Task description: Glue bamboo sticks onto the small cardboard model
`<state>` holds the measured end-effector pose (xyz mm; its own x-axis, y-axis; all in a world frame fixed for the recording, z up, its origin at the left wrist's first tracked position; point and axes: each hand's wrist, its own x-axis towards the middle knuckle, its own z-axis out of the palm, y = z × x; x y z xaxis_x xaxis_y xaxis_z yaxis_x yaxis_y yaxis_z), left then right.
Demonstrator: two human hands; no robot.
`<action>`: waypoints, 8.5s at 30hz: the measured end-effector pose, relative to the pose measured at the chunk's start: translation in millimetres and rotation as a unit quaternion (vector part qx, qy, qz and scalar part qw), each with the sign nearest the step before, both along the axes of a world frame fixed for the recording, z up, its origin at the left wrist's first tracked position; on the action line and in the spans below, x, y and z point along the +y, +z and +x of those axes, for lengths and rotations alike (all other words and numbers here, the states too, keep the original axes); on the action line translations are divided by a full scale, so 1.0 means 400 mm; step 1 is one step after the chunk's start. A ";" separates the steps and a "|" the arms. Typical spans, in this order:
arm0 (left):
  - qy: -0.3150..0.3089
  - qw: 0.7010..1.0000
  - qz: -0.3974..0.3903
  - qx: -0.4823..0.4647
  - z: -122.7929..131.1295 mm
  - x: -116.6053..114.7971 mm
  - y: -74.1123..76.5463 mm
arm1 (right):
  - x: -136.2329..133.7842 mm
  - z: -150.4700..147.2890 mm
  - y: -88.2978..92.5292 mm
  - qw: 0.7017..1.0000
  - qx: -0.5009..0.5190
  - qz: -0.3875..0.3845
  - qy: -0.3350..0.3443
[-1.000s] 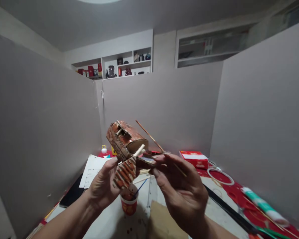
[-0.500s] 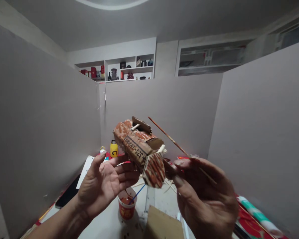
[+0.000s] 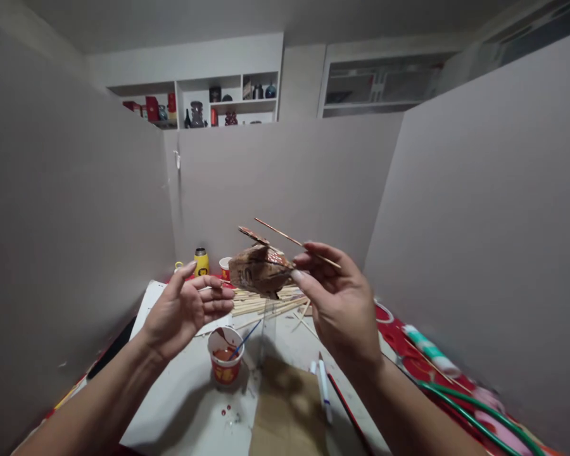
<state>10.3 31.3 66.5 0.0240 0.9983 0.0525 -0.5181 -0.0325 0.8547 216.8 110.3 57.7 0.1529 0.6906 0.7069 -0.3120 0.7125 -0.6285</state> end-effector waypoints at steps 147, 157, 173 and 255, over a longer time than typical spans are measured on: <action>-0.086 0.925 -0.024 -0.370 0.313 -0.262 0.027 | -0.254 -0.075 0.017 0.987 0.150 -0.059 -0.005; -0.024 0.938 -0.017 -0.344 0.279 -0.268 0.046 | -0.313 -0.097 -0.003 0.992 0.124 -0.021 -0.002; -0.002 0.912 0.031 -0.408 0.142 -0.270 -0.009 | -0.368 0.034 -0.069 0.986 0.122 0.048 -0.107; 0.234 0.938 0.129 0.223 -0.038 -0.075 -0.201 | -0.094 -0.060 -0.159 0.896 0.200 -0.350 0.187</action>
